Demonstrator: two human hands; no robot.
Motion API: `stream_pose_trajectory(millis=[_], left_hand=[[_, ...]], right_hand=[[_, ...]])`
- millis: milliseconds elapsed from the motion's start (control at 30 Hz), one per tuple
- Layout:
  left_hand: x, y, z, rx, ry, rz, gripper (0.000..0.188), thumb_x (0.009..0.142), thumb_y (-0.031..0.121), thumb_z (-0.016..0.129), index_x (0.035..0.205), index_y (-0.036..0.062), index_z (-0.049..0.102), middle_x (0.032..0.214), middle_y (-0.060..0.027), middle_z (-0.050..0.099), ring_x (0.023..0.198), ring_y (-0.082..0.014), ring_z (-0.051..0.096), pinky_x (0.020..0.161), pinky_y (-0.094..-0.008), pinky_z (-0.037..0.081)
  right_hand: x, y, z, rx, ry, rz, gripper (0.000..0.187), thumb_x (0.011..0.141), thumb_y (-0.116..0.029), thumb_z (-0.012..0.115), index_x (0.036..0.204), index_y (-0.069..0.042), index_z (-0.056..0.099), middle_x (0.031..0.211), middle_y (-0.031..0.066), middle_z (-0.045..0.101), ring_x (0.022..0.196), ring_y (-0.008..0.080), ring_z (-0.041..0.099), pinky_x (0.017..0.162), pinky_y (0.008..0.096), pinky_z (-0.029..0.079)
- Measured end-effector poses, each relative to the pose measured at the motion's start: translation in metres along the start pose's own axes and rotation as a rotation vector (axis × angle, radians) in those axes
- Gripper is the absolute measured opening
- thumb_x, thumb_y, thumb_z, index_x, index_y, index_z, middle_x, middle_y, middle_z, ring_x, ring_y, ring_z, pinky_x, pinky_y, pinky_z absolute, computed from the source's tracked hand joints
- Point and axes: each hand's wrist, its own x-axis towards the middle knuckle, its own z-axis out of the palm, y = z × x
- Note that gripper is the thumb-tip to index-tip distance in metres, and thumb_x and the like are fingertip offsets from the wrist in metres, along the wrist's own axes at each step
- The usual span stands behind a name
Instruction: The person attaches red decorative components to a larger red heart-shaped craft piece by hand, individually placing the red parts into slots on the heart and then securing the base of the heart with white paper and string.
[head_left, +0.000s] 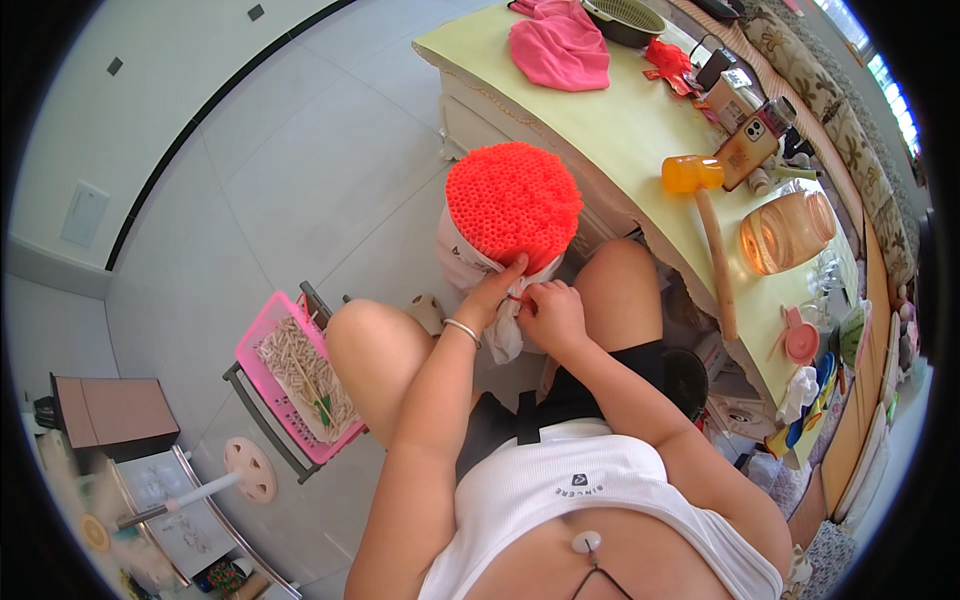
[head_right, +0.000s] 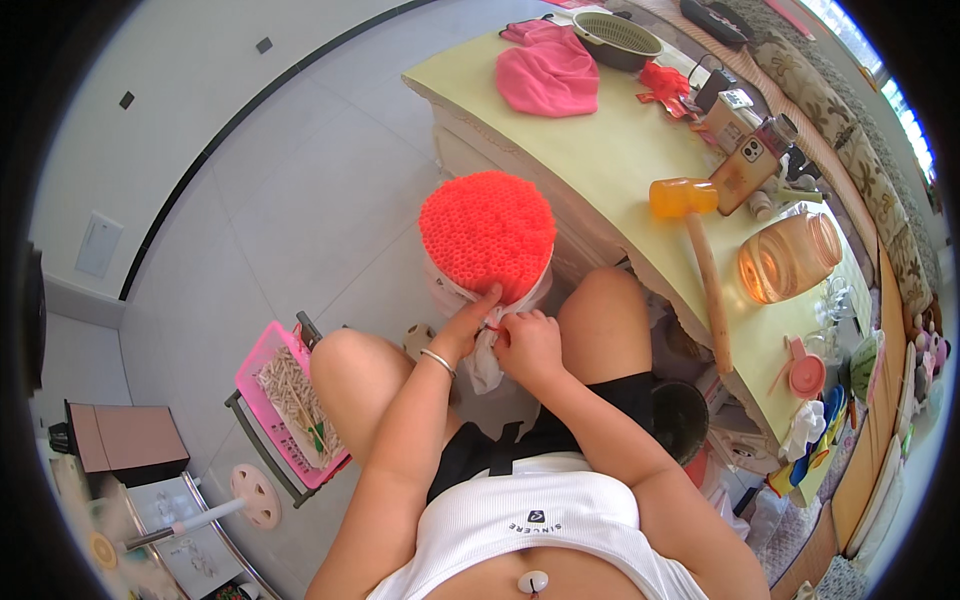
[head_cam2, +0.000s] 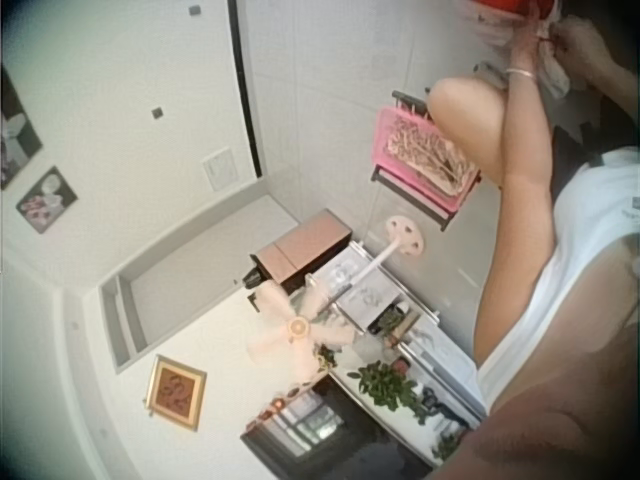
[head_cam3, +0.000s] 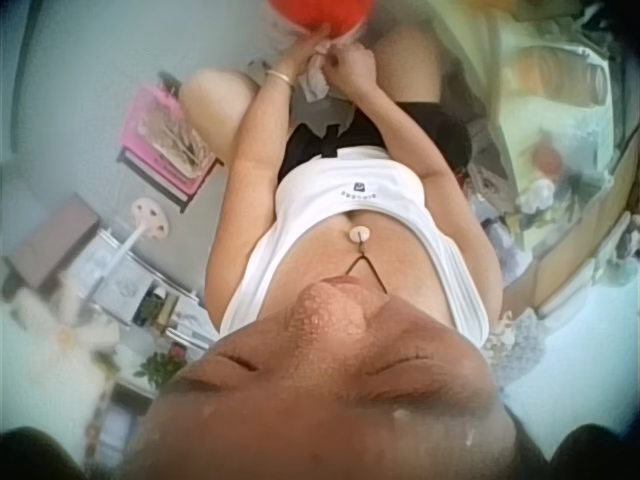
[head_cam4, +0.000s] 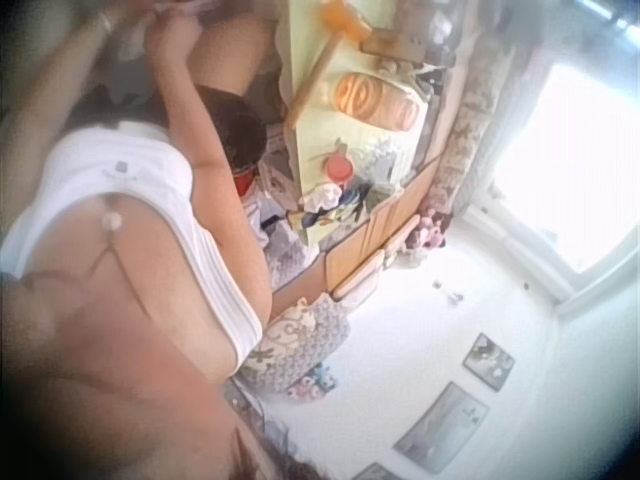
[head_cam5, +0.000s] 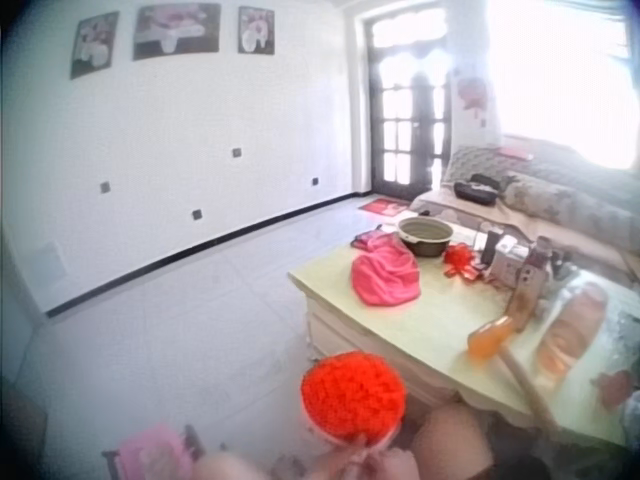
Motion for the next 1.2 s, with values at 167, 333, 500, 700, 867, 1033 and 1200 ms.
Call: stream_pose_trajectory(millis=[167,333,500,700,867,1033,1200], left_hand=[[-0.007,0.007,0.016,-0.026,-0.009,-0.001,0.054,0.091,0.044,0.069,0.125,0.0028,0.059,0.113,-0.0067,0.066,0.096,-0.0173,0.065,0.083,-0.0316,0.053],[-0.003,0.004,0.006,0.018,-0.038,-0.114,0.050,0.091,0.050,0.067,0.111,0.0039,0.064,0.093,-0.0062,0.068,0.077,-0.0173,0.065,0.066,-0.0328,0.055],[0.003,-0.003,0.004,0.000,-0.008,-0.144,0.054,0.090,0.056,0.065,0.105,0.0047,0.064,0.083,-0.0072,0.066,0.066,-0.0189,0.062,0.059,-0.0344,0.054],[0.006,-0.006,-0.006,-0.060,-0.067,-0.187,0.058,0.089,0.061,0.062,0.096,0.0031,0.064,0.075,-0.0115,0.064,0.059,-0.0254,0.063,0.056,-0.0402,0.055],[0.004,-0.005,0.000,-0.096,-0.038,-0.222,0.061,0.087,0.063,0.064,0.095,0.0029,0.064,0.074,-0.0127,0.063,0.056,-0.0273,0.061,0.056,-0.0424,0.055],[-0.005,0.004,-0.007,-0.001,-0.026,-0.249,0.062,0.084,0.064,0.066,0.093,0.0032,0.064,0.070,-0.0123,0.062,0.053,-0.0262,0.060,0.054,-0.0428,0.055],[-0.011,0.009,-0.012,0.060,-0.005,-0.256,0.059,0.084,0.063,0.067,0.092,0.0048,0.065,0.069,-0.0106,0.063,0.051,-0.0245,0.061,0.049,-0.0387,0.055]], right_hand=[[-0.008,-0.008,-0.008,0.241,-0.010,-0.022,0.004,0.074,-0.010,0.066,0.075,-0.007,0.066,0.072,0.0118,0.064,0.071,0.0365,0.063,0.069,0.0481,0.049],[-0.042,-0.049,-0.009,-0.074,-0.208,-0.278,0.009,0.076,-0.013,0.066,0.072,-0.007,0.060,0.063,0.0121,0.062,0.062,0.0310,0.064,0.060,0.0454,0.049],[-0.085,-0.039,0.035,-0.360,-0.444,-0.382,0.025,0.077,-0.013,0.062,0.097,0.001,0.063,0.063,0.0096,0.066,0.056,0.0257,0.067,0.052,0.0442,0.050],[-0.091,-0.032,0.060,-0.286,-0.525,-0.296,0.040,0.081,-0.010,0.057,0.118,0.006,0.059,0.062,0.0096,0.067,0.050,0.0261,0.066,0.045,0.0420,0.050],[-0.095,0.008,0.097,-0.074,-0.580,-0.124,0.037,0.085,-0.009,0.054,0.121,-0.004,0.061,0.073,0.0150,0.069,0.067,0.0330,0.070,0.057,0.0435,0.054],[-0.081,0.078,0.117,-0.045,-0.592,0.169,0.024,0.086,-0.020,0.061,0.101,-0.007,0.073,0.095,0.0194,0.071,0.092,0.0352,0.070,0.080,0.0466,0.055],[-0.071,0.098,0.117,-0.260,-0.759,0.260,0.021,0.084,-0.021,0.062,0.093,-0.009,0.076,0.097,0.0170,0.072,0.087,0.0363,0.070,0.077,0.0438,0.055]])
